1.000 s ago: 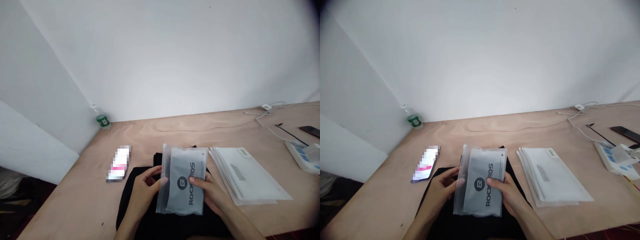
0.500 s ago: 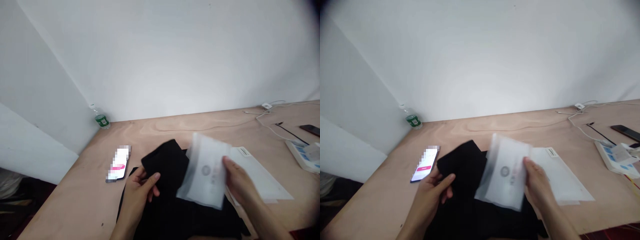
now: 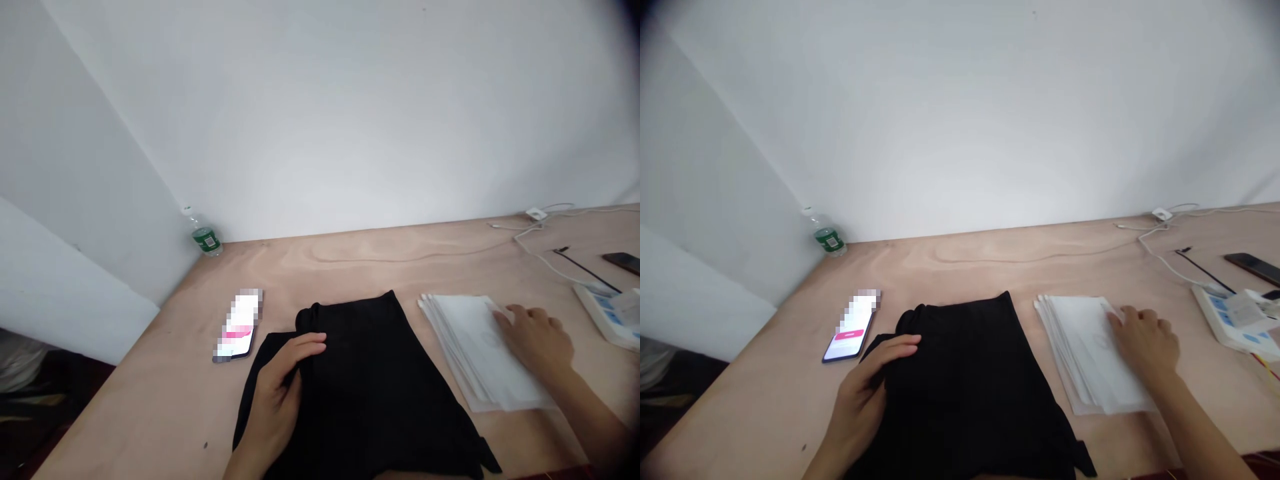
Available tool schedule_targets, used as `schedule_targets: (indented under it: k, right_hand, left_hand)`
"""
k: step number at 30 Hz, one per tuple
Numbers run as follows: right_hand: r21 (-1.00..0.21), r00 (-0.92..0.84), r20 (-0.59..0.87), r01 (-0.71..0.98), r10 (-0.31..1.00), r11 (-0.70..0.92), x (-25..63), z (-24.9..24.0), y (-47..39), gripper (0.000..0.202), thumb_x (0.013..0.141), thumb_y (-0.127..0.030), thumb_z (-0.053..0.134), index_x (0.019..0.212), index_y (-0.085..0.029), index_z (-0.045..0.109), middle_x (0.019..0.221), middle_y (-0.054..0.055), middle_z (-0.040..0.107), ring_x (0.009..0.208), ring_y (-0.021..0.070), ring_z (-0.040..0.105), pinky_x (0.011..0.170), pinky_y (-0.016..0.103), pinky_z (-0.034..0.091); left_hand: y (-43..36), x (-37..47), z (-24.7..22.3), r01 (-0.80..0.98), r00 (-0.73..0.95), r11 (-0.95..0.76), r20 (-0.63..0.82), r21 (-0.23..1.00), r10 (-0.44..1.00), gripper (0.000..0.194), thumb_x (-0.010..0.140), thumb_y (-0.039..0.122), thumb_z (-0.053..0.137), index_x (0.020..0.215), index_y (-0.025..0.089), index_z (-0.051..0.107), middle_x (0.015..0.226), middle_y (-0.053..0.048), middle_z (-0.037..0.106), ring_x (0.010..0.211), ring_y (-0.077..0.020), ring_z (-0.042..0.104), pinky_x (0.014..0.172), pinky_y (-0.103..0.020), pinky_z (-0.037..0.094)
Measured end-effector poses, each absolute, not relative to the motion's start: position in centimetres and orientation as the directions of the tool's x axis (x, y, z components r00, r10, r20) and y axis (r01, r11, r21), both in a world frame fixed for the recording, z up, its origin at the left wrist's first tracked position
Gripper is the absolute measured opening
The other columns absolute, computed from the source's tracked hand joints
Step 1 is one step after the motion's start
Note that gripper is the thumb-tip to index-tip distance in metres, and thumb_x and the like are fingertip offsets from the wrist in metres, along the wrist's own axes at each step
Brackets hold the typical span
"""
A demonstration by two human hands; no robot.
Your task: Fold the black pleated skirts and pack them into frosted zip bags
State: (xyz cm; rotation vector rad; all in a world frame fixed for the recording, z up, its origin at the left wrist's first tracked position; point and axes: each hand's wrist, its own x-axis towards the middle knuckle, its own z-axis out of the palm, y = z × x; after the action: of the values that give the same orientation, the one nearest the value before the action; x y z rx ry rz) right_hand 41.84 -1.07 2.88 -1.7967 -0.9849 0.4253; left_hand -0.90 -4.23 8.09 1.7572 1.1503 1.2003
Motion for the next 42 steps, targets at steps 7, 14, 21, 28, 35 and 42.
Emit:
schedule_targets:
  k: [7,14,21,28,35,42]
  right_hand:
    - [-0.931,0.183,-0.073,0.339,0.98,-0.133,27.1,6.9,-4.2,0.039,0.078,-0.05,0.05,0.11,-0.029,0.058,0.103,0.006,0.063,0.08,0.0225,0.06,0.072,0.039,0.046]
    - [-0.76,-0.014,-0.478,-0.494,0.878,-0.422,17.5,6.5,-7.5,0.057,0.074,-0.045,0.063,0.126,-0.031,0.046,0.136,-0.002,0.045,0.128,0.0183,0.034,0.103,0.033,0.031]
    - [-0.806,0.118,-0.48,-0.45,0.869,-0.384,18.1,6.1,-7.6,0.05,0.07,-0.043,0.067,0.117,-0.029,0.056,0.132,-0.001,0.05,0.129,0.0214,0.033,0.108,0.038,0.025]
    - [-0.847,0.041,-0.412,-0.385,0.91,-0.366,21.1,6.0,-6.9,0.046,0.076,-0.045,0.059,0.119,-0.028,0.055,0.12,0.003,0.06,0.117,0.0248,0.049,0.098,0.041,0.039]
    - [-0.937,0.122,-0.348,-0.049,0.93,-0.345,25.7,3.5,-5.7,0.052,0.074,-0.032,0.058,0.125,-0.027,0.047,0.12,0.006,0.059,0.113,0.025,0.052,0.091,0.04,0.045]
    - [-0.944,0.109,-0.211,0.235,0.971,-0.231,26.2,2.1,-5.2,0.065,0.07,-0.017,0.047,0.133,-0.031,0.034,0.126,0.005,0.052,0.117,0.0218,0.048,0.085,0.037,0.048]
  left_hand:
    - [-3.5,0.6,7.9,0.333,0.44,-0.554,0.395,0.763,0.807,0.04,0.087,0.007,0.036,0.109,0.029,0.062,0.118,-0.003,0.06,0.109,-0.0181,0.055,0.094,-0.035,0.042]
    - [-5.0,3.8,6.0,0.309,0.463,-0.612,0.447,0.728,0.765,0.041,0.085,0.005,0.044,0.118,0.027,0.054,0.12,-0.003,0.06,0.109,-0.0148,0.056,0.093,-0.03,0.046]
    - [-6.2,4.9,6.3,0.31,0.285,-0.45,0.37,0.837,0.884,0.049,0.071,0.012,0.064,0.115,0.027,0.05,0.12,-0.002,0.055,0.112,-0.0194,0.052,0.097,-0.036,0.043]
    - [-6.7,3.9,6.1,0.171,-0.159,-0.236,0.263,0.957,0.952,0.022,0.083,0.017,0.047,0.103,0.026,0.048,0.124,-0.004,0.051,0.115,-0.0204,0.051,0.094,-0.039,0.045]
    - [-7.3,0.9,3.5,0.756,0.191,-0.36,0.342,0.547,0.92,0.049,0.07,0.026,0.065,0.116,0.03,0.049,0.132,-0.004,0.047,0.127,-0.0327,0.034,0.1,-0.062,0.028]
    - [-7.3,1.5,3.2,0.766,0.205,-0.493,0.571,0.412,0.795,0.026,0.078,0.011,0.054,0.099,0.026,0.055,0.086,0.001,0.065,0.083,-0.017,0.061,0.091,-0.044,0.042]
